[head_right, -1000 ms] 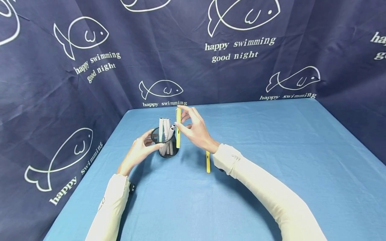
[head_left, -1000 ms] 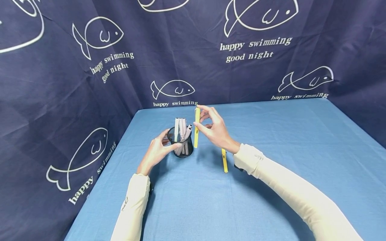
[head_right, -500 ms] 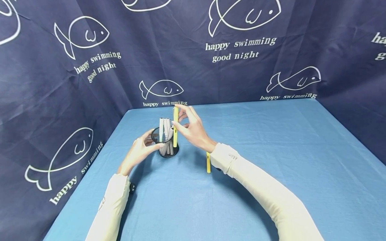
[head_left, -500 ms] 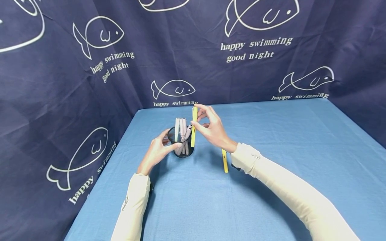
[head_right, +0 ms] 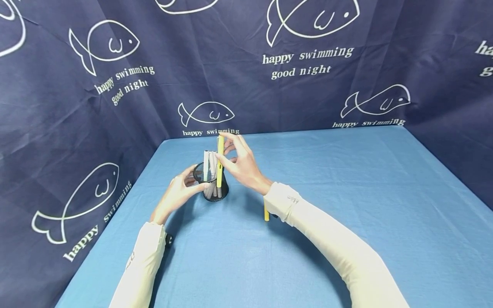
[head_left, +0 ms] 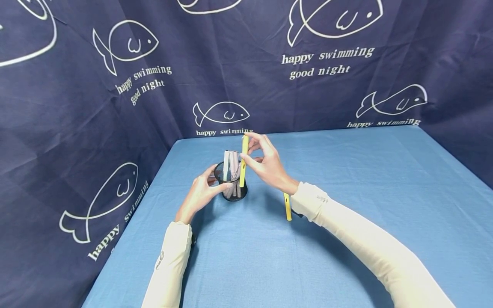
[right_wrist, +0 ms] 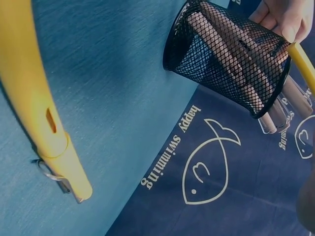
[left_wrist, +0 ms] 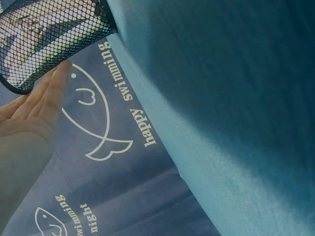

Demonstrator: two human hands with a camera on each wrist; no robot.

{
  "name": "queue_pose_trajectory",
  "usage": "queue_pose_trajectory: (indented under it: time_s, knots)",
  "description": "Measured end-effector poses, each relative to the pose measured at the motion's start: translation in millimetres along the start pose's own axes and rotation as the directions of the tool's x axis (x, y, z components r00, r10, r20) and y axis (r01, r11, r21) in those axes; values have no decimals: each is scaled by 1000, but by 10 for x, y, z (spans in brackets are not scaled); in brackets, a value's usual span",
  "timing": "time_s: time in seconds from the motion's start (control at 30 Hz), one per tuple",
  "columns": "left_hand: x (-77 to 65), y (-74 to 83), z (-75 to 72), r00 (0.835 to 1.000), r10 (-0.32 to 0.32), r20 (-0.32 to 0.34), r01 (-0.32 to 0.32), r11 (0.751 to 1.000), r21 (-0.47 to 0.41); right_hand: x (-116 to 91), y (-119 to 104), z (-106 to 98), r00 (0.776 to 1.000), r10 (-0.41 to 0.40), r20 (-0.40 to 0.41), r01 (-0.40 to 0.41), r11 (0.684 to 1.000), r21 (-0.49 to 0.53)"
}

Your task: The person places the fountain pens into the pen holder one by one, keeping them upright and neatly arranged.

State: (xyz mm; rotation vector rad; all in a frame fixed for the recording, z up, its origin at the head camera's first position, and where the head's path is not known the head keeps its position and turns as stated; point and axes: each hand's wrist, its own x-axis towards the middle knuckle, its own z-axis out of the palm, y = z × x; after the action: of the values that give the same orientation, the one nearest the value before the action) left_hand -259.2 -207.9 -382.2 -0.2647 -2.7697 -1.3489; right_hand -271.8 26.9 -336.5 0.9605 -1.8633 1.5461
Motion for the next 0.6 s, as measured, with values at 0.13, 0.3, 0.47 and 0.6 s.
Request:
queue_pose_trajectory:
  time_s: [0.13,0.3,0.47,0.6]
  knots:
    - [0,4,5,1000,1,-1,-1,1000,-4,-3,186,45,1000,23,-4,-23,1000,-1]
    - [-10,11,2,1000,0,1,0,1000,0,-3,282,67,999,38,1,-38,999,15]
    - [-6,7,0,1000,7,-1,-7,1000,-4,9,284,80,999,42,7,-42,999,14]
    - [-12,9,-1,1000,9,1,-9,1000,-13,33,292,101,999,37,0,-37,999,19]
